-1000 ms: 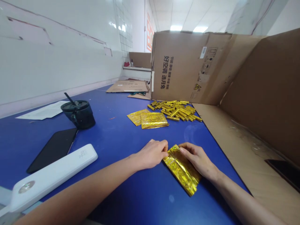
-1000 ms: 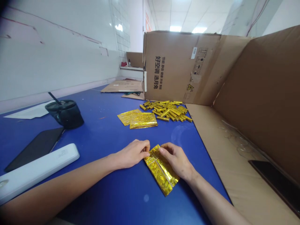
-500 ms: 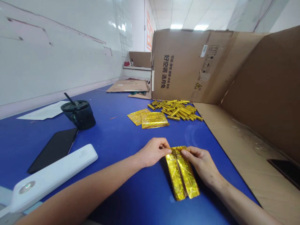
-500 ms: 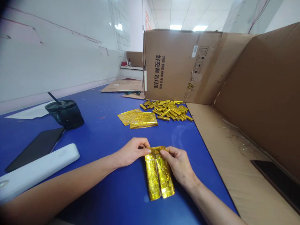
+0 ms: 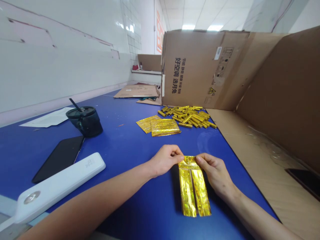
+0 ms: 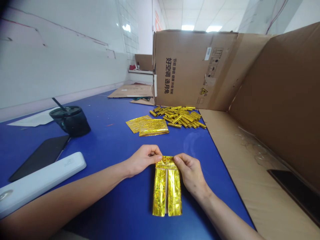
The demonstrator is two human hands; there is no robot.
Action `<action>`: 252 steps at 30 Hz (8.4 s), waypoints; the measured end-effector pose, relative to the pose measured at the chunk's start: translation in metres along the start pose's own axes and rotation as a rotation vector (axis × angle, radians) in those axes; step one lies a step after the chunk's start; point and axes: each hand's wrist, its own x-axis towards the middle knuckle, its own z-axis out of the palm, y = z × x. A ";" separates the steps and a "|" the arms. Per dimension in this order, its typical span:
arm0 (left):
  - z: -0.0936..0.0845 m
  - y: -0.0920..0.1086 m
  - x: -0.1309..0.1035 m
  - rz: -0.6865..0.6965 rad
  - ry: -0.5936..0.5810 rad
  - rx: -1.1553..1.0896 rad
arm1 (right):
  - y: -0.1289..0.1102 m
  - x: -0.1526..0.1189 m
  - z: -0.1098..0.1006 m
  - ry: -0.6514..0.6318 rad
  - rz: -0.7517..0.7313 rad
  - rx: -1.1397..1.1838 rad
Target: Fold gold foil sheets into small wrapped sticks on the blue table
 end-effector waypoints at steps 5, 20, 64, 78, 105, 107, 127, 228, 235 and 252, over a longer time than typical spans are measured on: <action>0.008 0.001 -0.001 0.021 -0.070 0.009 | -0.001 -0.005 0.007 -0.043 -0.035 -0.057; 0.003 -0.016 0.003 0.038 0.020 0.173 | 0.003 0.001 0.006 -0.104 0.097 0.072; 0.005 -0.024 -0.011 0.512 -0.202 1.284 | 0.010 0.003 -0.001 0.021 -0.370 -1.532; -0.001 -0.018 -0.028 0.328 -0.266 1.215 | 0.010 -0.003 -0.010 -0.217 -0.462 -1.418; -0.009 -0.007 -0.033 0.199 -0.501 1.051 | 0.000 -0.010 -0.018 -0.462 -0.308 -1.315; -0.009 -0.007 -0.033 0.184 -0.501 1.042 | -0.004 -0.009 -0.025 -0.472 -0.323 -1.249; -0.012 -0.003 -0.033 0.158 -0.546 0.965 | -0.031 -0.022 -0.018 -0.574 -0.505 -1.116; 0.028 -0.002 -0.027 0.180 -0.136 1.181 | -0.004 -0.007 -0.006 -0.231 -0.082 -1.102; 0.022 -0.002 -0.028 0.188 -0.176 1.206 | -0.004 -0.012 -0.005 -0.253 -0.093 -1.214; 0.022 -0.011 -0.038 0.451 -0.142 1.186 | -0.016 -0.022 0.006 -0.338 -0.153 -1.489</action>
